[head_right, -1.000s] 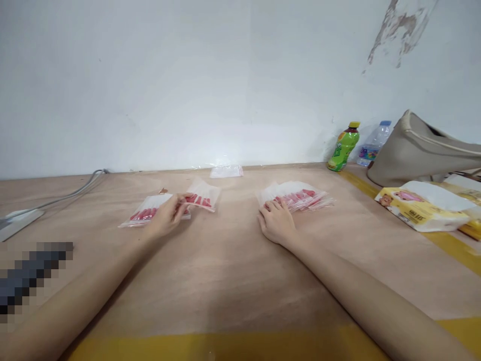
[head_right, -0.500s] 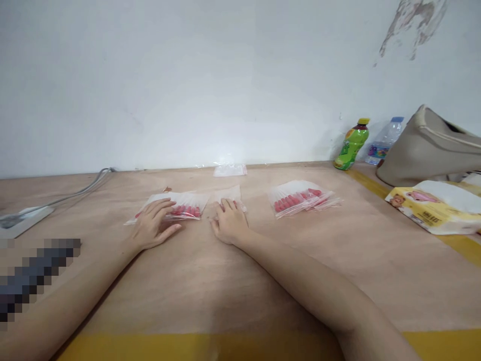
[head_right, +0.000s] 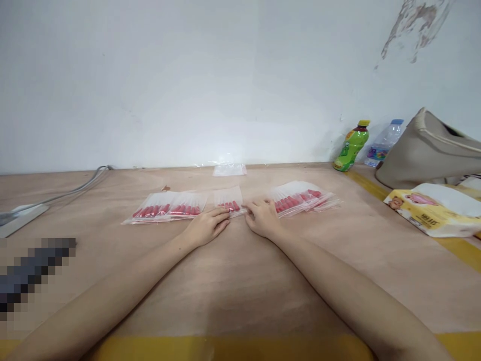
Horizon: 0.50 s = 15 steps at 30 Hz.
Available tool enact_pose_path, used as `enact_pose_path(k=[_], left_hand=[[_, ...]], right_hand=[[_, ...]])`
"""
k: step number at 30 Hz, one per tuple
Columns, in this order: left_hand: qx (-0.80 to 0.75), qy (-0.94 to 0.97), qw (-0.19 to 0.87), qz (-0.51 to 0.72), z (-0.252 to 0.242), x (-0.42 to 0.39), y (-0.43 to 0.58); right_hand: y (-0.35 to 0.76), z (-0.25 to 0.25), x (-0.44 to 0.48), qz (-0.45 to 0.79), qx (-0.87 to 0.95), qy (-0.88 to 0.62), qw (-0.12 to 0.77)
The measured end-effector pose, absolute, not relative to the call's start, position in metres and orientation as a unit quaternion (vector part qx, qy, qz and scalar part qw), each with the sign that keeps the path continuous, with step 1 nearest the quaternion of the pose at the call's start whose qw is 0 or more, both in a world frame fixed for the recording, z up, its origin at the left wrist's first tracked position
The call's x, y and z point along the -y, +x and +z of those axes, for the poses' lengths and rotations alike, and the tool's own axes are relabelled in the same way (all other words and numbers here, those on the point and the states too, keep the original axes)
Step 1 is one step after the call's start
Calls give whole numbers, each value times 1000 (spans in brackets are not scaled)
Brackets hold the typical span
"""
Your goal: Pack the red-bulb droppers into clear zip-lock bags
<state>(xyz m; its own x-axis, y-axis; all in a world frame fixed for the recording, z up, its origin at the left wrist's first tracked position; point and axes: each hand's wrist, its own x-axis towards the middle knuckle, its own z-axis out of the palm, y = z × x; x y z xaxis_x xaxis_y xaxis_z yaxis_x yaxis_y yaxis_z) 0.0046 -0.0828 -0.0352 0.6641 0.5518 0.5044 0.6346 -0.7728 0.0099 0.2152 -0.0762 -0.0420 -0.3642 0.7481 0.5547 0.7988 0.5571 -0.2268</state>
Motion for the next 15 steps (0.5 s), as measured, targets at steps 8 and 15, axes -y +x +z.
enact_pose_path(k=[8,15], left_hand=[[325,-906,74,-263,-37,83,4],[329,-892,92,-296,-40,79,6]], right_hand=[[220,-47,62,-129,838,-420,324],[220,-43,59,-237,851,-360,299]])
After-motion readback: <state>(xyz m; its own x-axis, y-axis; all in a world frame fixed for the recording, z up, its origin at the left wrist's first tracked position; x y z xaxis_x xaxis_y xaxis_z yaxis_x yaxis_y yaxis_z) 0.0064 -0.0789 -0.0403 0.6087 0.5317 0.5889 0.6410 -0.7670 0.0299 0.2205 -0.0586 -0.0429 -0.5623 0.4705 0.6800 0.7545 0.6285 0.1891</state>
